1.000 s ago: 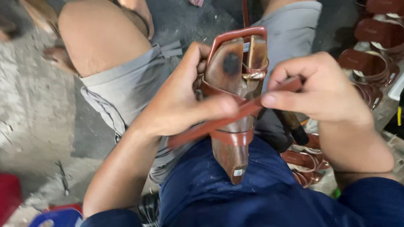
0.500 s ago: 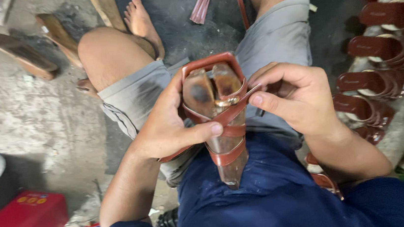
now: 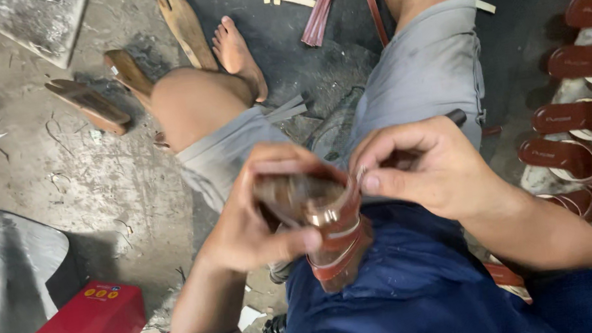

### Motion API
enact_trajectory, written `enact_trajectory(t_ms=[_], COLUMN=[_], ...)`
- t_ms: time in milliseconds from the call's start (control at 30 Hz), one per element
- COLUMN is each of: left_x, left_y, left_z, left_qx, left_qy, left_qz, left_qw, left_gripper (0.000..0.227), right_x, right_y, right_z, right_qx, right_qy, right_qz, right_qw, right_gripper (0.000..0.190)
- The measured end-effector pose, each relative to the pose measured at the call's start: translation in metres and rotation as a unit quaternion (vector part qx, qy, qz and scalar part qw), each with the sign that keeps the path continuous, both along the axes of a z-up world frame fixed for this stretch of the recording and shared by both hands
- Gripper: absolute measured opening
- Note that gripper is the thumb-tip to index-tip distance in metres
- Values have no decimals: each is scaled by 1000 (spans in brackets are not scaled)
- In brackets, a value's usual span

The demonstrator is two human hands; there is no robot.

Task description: The person assembles brown leather sandals by attaching straps to the sole using a wooden mallet. They repeatedly position the straps, hammer them into place, and inspect the fit while sitting on the floor.

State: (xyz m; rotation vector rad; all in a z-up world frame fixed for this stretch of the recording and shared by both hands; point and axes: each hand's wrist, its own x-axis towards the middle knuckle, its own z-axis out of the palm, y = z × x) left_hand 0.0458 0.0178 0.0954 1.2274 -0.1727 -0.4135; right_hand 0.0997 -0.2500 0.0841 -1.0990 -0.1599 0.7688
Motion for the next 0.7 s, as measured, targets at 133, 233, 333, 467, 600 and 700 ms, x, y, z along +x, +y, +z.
enact_trajectory(t_ms=[133, 233, 333, 467, 600, 700], left_x=[-5, -1, -3, -4, -10, -10], left_y=[11, 21, 21, 13, 10, 13], left_z=[33, 48, 53, 38, 27, 24], left_qx=[129, 250, 324, 323, 315, 318], left_qy=[-202, -375, -477, -507, -510, -512], left_qz=[-35, -65, -41, 3, 11, 10], left_qw=[970, 890, 816, 799, 800, 798], left_gripper=[55, 51, 41, 37, 33, 34], right_x=[7, 11, 8, 9, 15, 23], right_y=[0, 1, 9, 10, 5, 10], right_z=[21, 29, 34, 34, 20, -1], right_qx=[9, -47, -46, -60, -19, 25], right_qy=[-79, -302, -421, -454, -457, -422], right_qz=[30, 10, -12, 33, 88, 111], right_qw=[996, 952, 906, 889, 885, 900], right_gripper=[16, 10, 14, 17, 12, 7])
